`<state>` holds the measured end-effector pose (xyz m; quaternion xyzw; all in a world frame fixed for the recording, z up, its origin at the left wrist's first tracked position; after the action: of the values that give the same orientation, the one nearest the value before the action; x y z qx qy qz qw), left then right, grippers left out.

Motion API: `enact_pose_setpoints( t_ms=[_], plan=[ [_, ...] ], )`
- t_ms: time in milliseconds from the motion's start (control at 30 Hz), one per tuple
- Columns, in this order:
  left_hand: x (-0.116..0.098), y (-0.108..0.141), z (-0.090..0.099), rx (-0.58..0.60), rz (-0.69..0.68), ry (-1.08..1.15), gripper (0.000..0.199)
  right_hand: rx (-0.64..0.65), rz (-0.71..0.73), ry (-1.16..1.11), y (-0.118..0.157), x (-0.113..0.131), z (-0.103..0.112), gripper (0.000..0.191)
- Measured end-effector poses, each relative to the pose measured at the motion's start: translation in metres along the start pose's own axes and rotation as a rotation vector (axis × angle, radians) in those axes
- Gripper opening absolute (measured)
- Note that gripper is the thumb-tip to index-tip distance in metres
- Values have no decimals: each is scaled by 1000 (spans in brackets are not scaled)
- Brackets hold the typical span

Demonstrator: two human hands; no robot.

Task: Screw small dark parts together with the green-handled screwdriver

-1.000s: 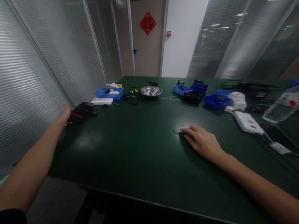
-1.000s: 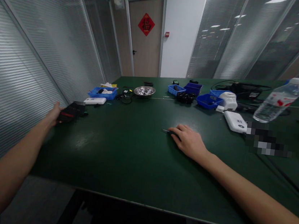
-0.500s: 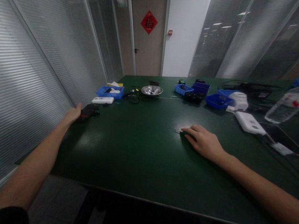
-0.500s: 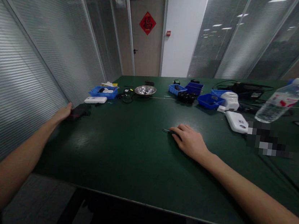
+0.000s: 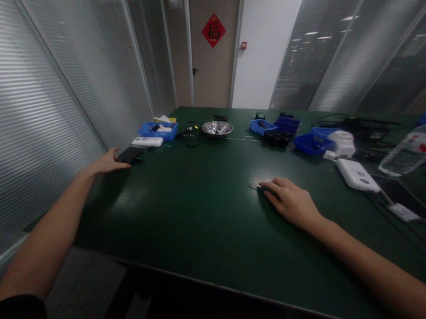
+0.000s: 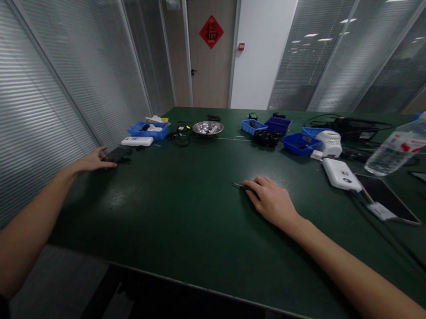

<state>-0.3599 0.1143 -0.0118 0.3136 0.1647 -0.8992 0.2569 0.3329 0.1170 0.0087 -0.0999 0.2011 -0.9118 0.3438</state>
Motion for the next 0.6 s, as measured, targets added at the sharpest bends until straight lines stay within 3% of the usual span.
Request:
enact_pose_setpoints(
  t_ms=[167, 433, 533, 600],
  plan=[
    [2, -6, -11, 20, -79, -87, 125, -5, 6, -15, 1, -1, 0, 39],
    [-3, -5, -8, -52, -106, -109, 117, 2, 2, 2, 1, 0, -1, 38],
    [-13, 0, -6, -63, -123, -79, 106, -3, -9, 5, 0, 2, 2, 38],
    [-23, 4, -5, -62, -161, -14, 89, -9, -7, 5, 0, 2, 2, 38]
  ],
)
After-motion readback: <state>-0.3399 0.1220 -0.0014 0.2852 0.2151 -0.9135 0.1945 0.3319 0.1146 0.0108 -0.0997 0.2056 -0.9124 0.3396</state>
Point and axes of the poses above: each hand's wrist, its own y-axis away from the middle knuckle, its own z-axis out of the back of the hand, x = y × z, the point moved 8 cm from there along -y, towards the middle knuckle, and after that the axes turned 7 degrees about -x, right-handed, at the moved point
